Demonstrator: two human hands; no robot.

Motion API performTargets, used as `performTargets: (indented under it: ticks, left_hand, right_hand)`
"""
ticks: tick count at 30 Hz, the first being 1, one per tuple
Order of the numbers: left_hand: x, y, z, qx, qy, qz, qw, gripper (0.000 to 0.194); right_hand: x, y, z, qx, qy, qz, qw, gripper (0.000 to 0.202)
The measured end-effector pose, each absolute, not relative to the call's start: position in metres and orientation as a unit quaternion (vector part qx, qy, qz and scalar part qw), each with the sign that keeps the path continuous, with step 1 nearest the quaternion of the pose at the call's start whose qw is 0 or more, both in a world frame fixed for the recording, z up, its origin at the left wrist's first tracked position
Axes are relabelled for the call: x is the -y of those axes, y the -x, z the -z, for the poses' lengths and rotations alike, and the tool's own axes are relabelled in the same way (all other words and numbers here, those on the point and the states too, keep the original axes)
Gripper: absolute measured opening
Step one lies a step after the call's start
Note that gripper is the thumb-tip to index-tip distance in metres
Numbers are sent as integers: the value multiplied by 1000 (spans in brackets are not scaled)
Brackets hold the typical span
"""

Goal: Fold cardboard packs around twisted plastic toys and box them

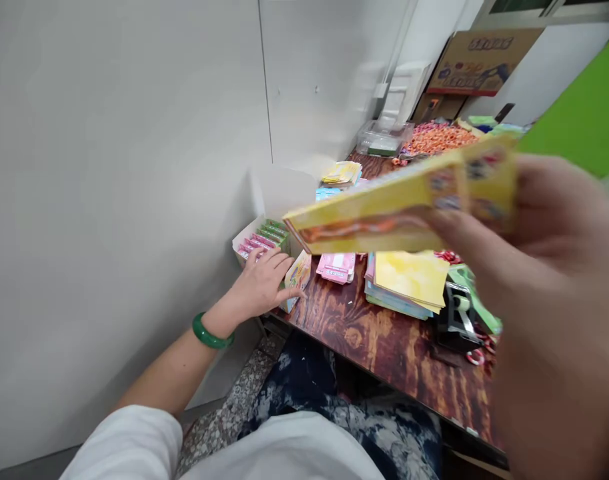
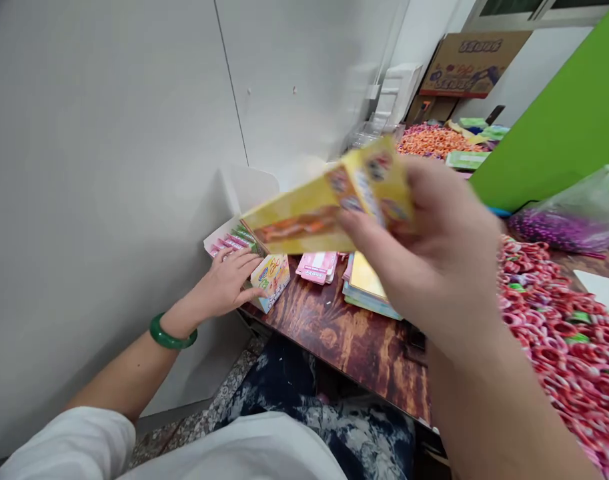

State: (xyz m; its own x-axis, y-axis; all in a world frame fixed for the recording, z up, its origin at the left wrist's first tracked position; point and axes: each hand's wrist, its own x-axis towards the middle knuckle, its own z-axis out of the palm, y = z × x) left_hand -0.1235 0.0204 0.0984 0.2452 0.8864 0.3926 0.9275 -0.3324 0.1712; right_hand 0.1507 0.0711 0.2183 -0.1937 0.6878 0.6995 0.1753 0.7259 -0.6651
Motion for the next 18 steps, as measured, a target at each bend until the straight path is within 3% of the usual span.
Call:
performTargets:
  ticks: [4,10,15,18]
  left_hand:
    - [-20,121,-83,578,790,188,77,45]
    - [-16,120,-77,588,773,223,85,36]
    - [-16,118,-70,593,763,244,81,37]
    - [-18,120,-63,594,756,261,89,39]
  right_hand:
    - [-112,-81,-239,855,284,-134,413,27]
    - [-144,-24,-253,928,259,-122,239,17]
    - [-168,14,-224,938,225,-200,174,27]
    - [-170,29,-194,927,284,-238,65,33]
